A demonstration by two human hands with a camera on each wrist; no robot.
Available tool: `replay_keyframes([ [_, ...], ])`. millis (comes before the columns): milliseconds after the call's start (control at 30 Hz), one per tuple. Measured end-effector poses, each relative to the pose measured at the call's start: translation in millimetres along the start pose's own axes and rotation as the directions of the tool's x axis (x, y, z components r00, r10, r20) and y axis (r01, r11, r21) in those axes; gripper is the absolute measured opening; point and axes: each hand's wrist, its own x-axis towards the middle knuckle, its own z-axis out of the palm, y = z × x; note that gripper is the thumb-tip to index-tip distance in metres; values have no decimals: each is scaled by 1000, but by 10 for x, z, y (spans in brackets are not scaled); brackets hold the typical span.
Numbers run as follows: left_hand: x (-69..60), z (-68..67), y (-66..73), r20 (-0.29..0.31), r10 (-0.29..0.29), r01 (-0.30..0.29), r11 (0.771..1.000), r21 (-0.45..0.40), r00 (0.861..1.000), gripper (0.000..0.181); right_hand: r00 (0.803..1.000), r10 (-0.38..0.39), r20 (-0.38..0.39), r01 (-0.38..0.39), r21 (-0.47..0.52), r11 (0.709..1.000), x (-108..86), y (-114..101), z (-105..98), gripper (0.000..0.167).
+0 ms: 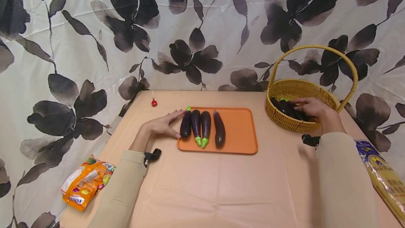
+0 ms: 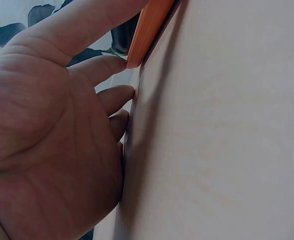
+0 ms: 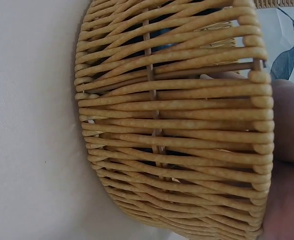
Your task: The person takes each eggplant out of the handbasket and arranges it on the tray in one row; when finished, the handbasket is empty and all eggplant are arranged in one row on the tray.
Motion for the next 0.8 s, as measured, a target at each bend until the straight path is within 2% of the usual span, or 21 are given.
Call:
replay_keyframes([
  [400,5,-17,-15,8,4,-4,1000,7,1000,124,998,24,55,-28,61,998,-41,-2,-15,54],
  [667,-5,-60,15,23,7,-7,1000,5,1000,124,998,42,52,-49,130,990,-81,-18,-73,56],
  [800,-11,-77,25,33,-6,6,1000,-4,999,124,999,35,17,-37,157,987,-115,-39,-96,55],
])
